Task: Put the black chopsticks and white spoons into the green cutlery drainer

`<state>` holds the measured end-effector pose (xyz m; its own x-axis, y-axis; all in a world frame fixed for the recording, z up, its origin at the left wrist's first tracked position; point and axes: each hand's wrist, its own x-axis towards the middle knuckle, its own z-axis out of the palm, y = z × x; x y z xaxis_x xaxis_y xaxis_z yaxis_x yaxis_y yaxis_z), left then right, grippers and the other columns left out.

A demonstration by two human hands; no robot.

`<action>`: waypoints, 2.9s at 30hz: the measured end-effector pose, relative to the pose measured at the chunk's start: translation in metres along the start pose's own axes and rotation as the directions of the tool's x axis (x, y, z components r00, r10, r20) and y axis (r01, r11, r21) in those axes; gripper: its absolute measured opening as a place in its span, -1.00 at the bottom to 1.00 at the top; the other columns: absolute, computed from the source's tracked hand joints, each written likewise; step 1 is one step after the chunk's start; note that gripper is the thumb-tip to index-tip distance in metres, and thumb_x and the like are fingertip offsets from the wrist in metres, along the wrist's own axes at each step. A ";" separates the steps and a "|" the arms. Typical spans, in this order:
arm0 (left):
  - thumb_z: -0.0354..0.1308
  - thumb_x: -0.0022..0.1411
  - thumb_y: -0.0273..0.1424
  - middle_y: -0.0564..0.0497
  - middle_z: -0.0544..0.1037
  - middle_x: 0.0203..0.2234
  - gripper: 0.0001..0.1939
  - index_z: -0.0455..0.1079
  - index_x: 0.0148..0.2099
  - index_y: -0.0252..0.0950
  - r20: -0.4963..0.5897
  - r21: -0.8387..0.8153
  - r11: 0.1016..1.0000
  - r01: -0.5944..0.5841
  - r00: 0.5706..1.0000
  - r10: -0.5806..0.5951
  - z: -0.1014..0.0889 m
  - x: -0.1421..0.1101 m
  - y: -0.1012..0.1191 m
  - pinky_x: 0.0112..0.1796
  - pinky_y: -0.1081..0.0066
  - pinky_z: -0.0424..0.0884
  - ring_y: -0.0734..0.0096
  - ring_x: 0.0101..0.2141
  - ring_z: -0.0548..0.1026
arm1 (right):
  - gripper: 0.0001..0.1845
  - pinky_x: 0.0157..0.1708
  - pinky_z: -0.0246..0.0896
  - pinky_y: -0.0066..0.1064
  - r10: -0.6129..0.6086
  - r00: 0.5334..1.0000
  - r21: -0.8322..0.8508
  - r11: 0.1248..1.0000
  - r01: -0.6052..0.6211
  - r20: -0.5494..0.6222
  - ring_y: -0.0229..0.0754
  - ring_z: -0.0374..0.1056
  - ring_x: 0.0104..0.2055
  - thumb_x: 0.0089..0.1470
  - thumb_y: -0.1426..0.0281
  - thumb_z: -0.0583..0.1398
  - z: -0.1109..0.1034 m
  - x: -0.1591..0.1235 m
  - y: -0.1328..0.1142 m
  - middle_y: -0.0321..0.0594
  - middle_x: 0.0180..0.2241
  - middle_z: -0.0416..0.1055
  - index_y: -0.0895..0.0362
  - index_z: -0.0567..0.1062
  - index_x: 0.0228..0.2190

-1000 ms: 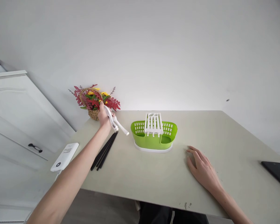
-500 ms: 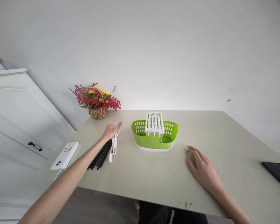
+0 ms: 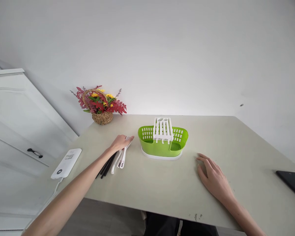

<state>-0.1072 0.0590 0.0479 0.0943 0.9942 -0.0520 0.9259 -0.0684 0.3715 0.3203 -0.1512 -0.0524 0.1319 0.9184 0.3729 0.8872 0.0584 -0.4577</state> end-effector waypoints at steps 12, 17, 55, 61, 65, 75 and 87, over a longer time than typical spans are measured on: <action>-0.15 0.40 0.15 -0.19 0.67 -0.41 -0.31 0.55 -0.43 -0.20 -0.091 0.264 0.964 -0.037 0.994 0.063 0.015 -0.017 0.020 -0.28 0.30 0.34 -0.03 -0.23 0.64 | -0.66 0.24 0.30 0.03 0.004 1.000 0.010 1.000 -0.004 0.006 0.04 0.36 0.27 0.40 0.18 -0.01 0.000 -0.001 0.000 -0.15 0.30 0.37 -0.04 0.37 0.09; -0.11 0.38 0.16 -0.22 0.67 -0.42 -0.32 0.59 -0.39 -0.21 -0.104 0.314 0.949 -0.041 0.992 0.077 0.018 -0.021 0.025 -0.28 0.29 0.35 -0.06 -0.23 0.65 | -0.66 0.25 0.30 0.02 0.010 1.000 0.007 1.000 -0.010 0.003 0.03 0.37 0.28 0.40 0.18 -0.01 0.000 0.000 0.000 -0.16 0.30 0.37 -0.04 0.38 0.09; -0.02 0.55 -0.20 -0.13 0.57 0.04 -0.74 0.34 0.11 -0.20 -0.598 0.095 0.677 -0.730 0.502 0.625 -0.054 -0.102 0.191 0.21 0.13 0.39 0.19 0.13 0.50 | -0.65 0.24 0.31 0.05 0.000 1.000 0.033 0.999 0.001 -0.011 0.06 0.35 0.29 0.39 0.20 0.00 0.001 0.000 -0.001 -0.11 0.28 0.40 -0.02 0.39 0.10; 0.05 0.47 -0.01 -0.38 0.33 0.36 -0.29 0.12 0.43 -0.37 -0.382 0.329 0.650 -0.685 0.533 0.755 0.004 -0.120 0.221 0.38 -0.08 0.22 -0.11 0.41 0.23 | -0.65 0.24 0.31 0.04 -0.011 1.000 0.028 1.000 0.011 -0.002 0.04 0.34 0.31 0.40 0.19 -0.01 0.002 0.000 -0.001 -0.12 0.29 0.39 -0.02 0.37 0.10; -0.01 0.52 -0.22 -0.34 0.38 0.35 -0.41 0.14 0.45 -0.40 -0.358 0.388 0.617 -0.685 0.505 0.786 0.019 -0.083 0.210 0.35 -0.04 0.30 -0.01 0.37 0.31 | -0.65 0.23 0.32 0.04 -0.018 1.000 0.018 1.000 0.018 -0.002 0.04 0.34 0.31 0.41 0.19 -0.01 0.001 0.000 -0.001 -0.11 0.29 0.39 -0.02 0.36 0.11; 0.01 0.42 -0.55 -0.15 0.54 0.24 -0.53 0.41 0.31 -0.33 -0.452 0.423 0.648 -0.634 0.472 0.757 -0.014 -0.005 0.158 0.32 0.07 0.34 0.16 0.26 0.47 | -0.65 0.20 0.34 0.04 0.019 1.000 0.012 1.000 -0.019 0.014 0.06 0.34 0.31 0.40 0.17 0.00 0.000 -0.001 -0.001 -0.15 0.30 0.39 -0.04 0.38 0.10; -0.08 0.48 -0.45 -0.06 0.42 0.35 -0.49 0.32 0.40 -0.25 -0.423 0.453 0.768 -0.451 0.650 0.631 -0.068 0.029 0.073 0.38 0.12 0.15 0.17 0.37 0.31 | -0.64 0.17 0.36 0.01 0.039 0.999 0.014 0.999 -0.040 0.026 0.06 0.34 0.30 0.40 0.17 -0.01 -0.001 -0.002 -0.004 -0.17 0.31 0.38 -0.04 0.38 0.10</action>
<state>-0.0620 0.0890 0.1362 0.4912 0.6382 0.5928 0.8348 -0.5391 -0.1114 0.3173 -0.1533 -0.0505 0.1553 0.9298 0.3336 0.8750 0.0272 -0.4833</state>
